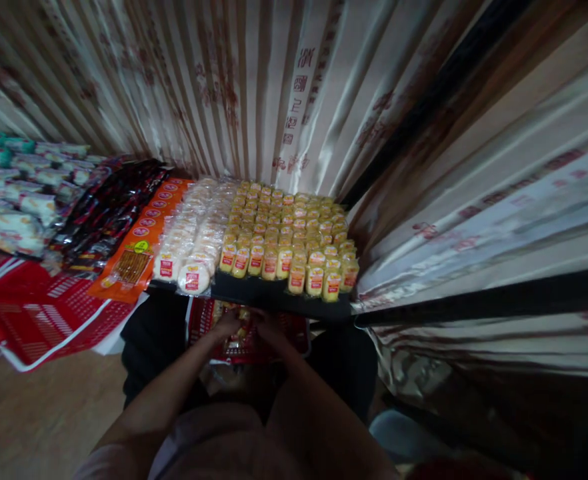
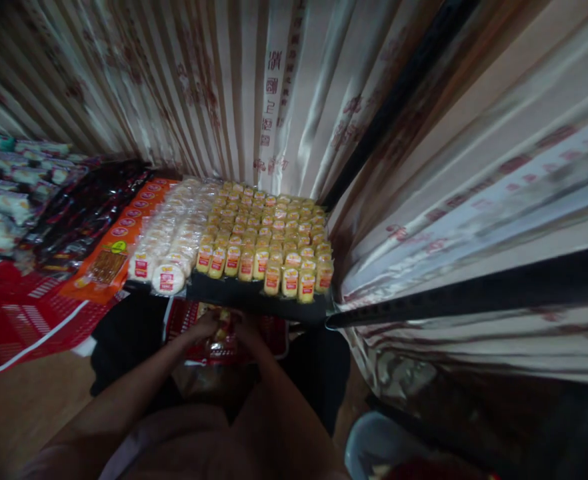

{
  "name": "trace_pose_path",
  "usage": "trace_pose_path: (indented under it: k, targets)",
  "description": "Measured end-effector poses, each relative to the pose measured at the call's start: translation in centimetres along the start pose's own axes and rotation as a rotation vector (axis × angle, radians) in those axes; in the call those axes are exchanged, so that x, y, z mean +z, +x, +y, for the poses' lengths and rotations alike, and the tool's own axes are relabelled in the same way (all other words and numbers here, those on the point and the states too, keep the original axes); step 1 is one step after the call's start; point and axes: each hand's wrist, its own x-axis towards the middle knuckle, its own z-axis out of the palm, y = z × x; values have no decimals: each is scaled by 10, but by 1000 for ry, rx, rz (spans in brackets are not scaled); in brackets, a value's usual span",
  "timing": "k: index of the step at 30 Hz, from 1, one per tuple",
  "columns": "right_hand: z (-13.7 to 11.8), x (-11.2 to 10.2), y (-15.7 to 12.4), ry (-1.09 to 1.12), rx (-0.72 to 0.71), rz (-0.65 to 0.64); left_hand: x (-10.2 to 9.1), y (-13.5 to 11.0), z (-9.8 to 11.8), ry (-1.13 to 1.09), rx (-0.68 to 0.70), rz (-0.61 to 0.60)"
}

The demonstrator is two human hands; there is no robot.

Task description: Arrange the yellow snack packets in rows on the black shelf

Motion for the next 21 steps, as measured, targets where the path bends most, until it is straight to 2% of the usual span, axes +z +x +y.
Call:
trace_pose_path:
  k: [8,14,18,21]
  targets:
    - [4,-17,-25,67,-96,71,2,-33,23,-299,24,-4]
    - [3,-27,-54,142,-144,101,-2,-56,36,-514,59,-144]
    - [-1,-33,-75,262,-154,103,-4,-71,53,-525,151,-185]
    - [-13,-43,-88,335,-201,114,-6,-79,75,-417,278,-154]
